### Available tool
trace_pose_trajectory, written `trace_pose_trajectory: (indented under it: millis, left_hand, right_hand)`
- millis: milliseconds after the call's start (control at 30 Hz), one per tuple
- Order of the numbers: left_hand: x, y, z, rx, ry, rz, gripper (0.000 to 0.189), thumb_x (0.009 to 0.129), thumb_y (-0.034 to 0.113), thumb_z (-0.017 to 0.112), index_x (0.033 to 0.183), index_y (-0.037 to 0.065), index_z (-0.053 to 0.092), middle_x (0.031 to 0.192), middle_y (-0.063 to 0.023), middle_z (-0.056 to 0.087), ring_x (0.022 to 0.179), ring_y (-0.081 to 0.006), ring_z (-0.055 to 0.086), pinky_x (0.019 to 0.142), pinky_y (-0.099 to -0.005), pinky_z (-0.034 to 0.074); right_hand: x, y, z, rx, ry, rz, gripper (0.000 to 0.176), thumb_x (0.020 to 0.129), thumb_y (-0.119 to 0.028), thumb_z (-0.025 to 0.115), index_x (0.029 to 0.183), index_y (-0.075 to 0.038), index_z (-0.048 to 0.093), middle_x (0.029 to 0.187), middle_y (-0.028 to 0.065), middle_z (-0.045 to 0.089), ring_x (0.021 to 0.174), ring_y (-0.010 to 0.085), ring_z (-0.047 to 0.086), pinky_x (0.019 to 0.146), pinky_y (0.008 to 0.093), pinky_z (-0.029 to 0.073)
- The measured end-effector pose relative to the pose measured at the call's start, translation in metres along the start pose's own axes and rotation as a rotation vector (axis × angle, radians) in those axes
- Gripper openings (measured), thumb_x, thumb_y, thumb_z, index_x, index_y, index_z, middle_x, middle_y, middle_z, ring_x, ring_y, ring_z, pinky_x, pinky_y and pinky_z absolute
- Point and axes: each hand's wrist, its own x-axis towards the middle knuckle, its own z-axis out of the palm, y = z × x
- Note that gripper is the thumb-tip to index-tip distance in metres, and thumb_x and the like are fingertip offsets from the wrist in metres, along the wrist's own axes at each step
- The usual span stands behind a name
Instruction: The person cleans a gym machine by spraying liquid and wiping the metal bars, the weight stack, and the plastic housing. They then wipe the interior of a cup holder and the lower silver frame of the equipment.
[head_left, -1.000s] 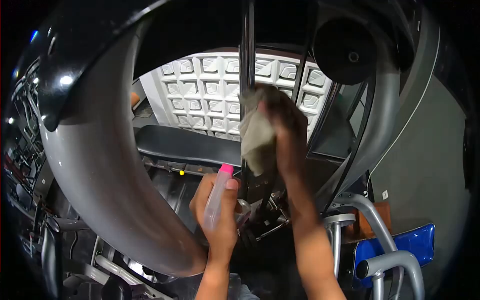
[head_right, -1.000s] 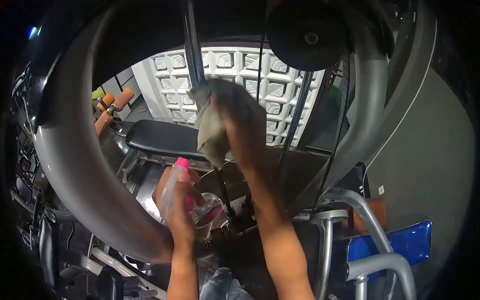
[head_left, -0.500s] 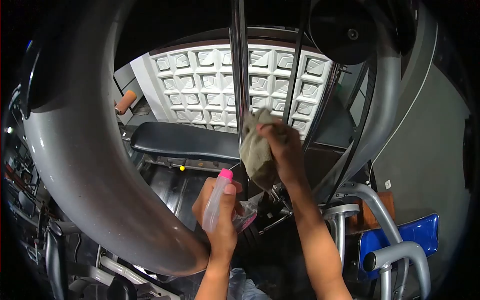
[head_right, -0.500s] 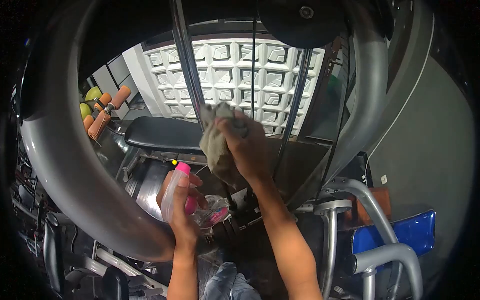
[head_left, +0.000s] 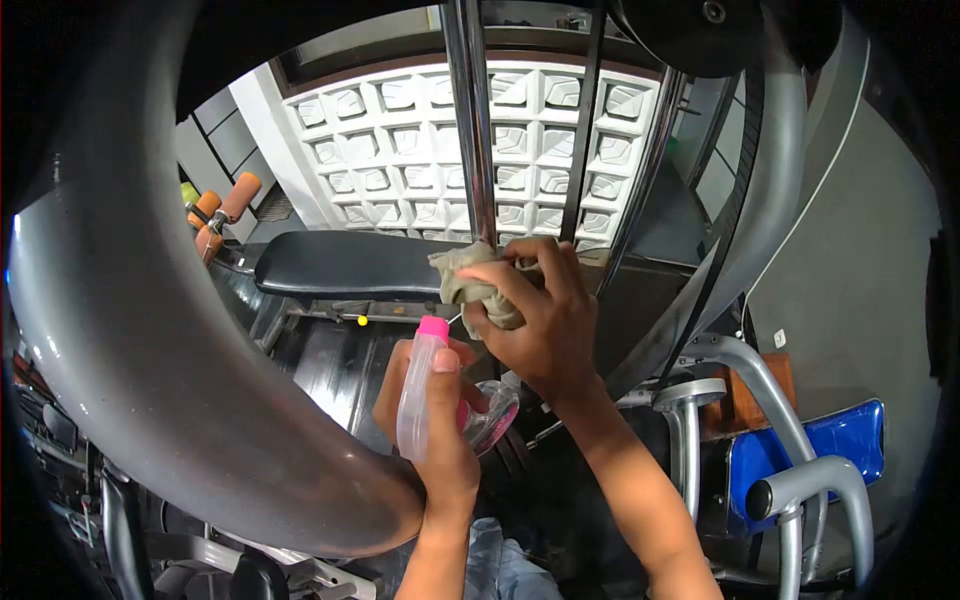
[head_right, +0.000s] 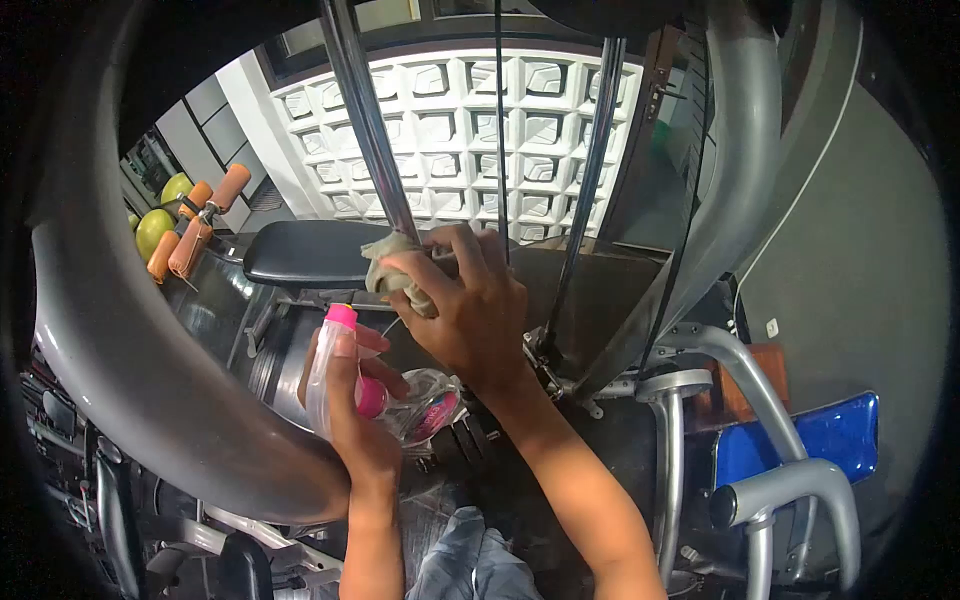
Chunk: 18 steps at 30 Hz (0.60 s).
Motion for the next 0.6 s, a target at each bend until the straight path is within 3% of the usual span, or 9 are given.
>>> trace_pose_trajectory:
  millis: [100, 167, 267, 367, 433, 500, 600]
  left_hand:
    - [0.000, -0.003, -0.002, -0.018, -0.003, -0.019, 0.042, 0.095, 0.041, 0.057, 0.086, 0.001, 0.061, 0.074, -0.0050, 0.060, 0.050, -0.0102, 0.053, 0.050, -0.0237, 0.036]
    - [0.001, -0.006, -0.004, 0.006, -0.021, -0.009, 0.043, 0.095, 0.043, 0.057, 0.085, 0.001, 0.061, 0.073, -0.0047, 0.060, 0.049, -0.0102, 0.053, 0.049, -0.0237, 0.035]
    - [-0.001, -0.010, -0.004, 0.031, -0.015, -0.038, 0.045, 0.095, 0.045, 0.056, 0.084, 0.001, 0.061, 0.071, -0.0046, 0.060, 0.049, -0.0102, 0.053, 0.048, -0.0240, 0.033]
    - [-0.002, -0.011, -0.003, 0.036, -0.030, -0.040, 0.045, 0.095, 0.044, 0.056, 0.084, 0.001, 0.061, 0.068, -0.0044, 0.058, 0.048, -0.0097, 0.051, 0.048, -0.0240, 0.033]
    - [-0.002, -0.011, -0.004, 0.078, -0.059, -0.023, 0.045, 0.096, 0.044, 0.055, 0.084, 0.001, 0.060, 0.066, -0.0041, 0.057, 0.048, -0.0095, 0.050, 0.049, -0.0238, 0.034]
    - [-0.005, -0.012, -0.005, 0.119, -0.092, -0.014, 0.046, 0.096, 0.044, 0.055, 0.084, 0.000, 0.060, 0.064, -0.0038, 0.056, 0.048, -0.0093, 0.049, 0.049, -0.0236, 0.035]
    - [-0.010, -0.017, -0.005, 0.090, -0.148, -0.035, 0.046, 0.097, 0.043, 0.055, 0.084, 0.000, 0.060, 0.058, -0.0018, 0.051, 0.049, -0.0087, 0.048, 0.050, -0.0233, 0.037]
  right_hand:
    - [0.007, 0.002, -0.004, -0.043, 0.010, -0.031, 0.035, 0.070, -0.016, 0.077, 0.103, -0.025, 0.068, 0.095, -0.0008, 0.054, 0.088, 0.0218, 0.057, 0.066, 0.0367, 0.054]
    - [0.030, -0.002, -0.010, -0.032, 0.149, -0.120, 0.035, 0.073, -0.015, 0.075, 0.107, -0.023, 0.067, 0.096, 0.0004, 0.054, 0.083, 0.0230, 0.057, 0.067, 0.0353, 0.051]
    - [0.052, -0.004, -0.011, 0.013, 0.217, -0.091, 0.038, 0.074, -0.014, 0.073, 0.111, -0.023, 0.068, 0.098, 0.0018, 0.058, 0.085, 0.0235, 0.060, 0.070, 0.0351, 0.051]
    - [0.042, 0.009, 0.006, 0.248, 0.366, -0.125, 0.030, 0.077, -0.013, 0.073, 0.107, -0.016, 0.070, 0.095, 0.0046, 0.065, 0.084, 0.0233, 0.065, 0.072, 0.0346, 0.052]
    - [0.011, 0.010, 0.015, 0.443, 0.339, 0.208, 0.018, 0.083, -0.014, 0.071, 0.099, -0.006, 0.071, 0.089, 0.0093, 0.069, 0.082, 0.0207, 0.067, 0.073, 0.0329, 0.052]
    - [-0.025, 0.016, 0.012, 0.609, 0.059, 0.643, 0.017, 0.086, -0.016, 0.071, 0.092, 0.000, 0.071, 0.084, 0.0115, 0.069, 0.079, 0.0156, 0.067, 0.073, 0.0313, 0.050]
    - [-0.066, 0.033, 0.031, 0.799, 0.010, 0.660, 0.018, 0.087, -0.016, 0.070, 0.093, 0.000, 0.070, 0.084, 0.0101, 0.069, 0.081, 0.0114, 0.064, 0.073, 0.0293, 0.049]
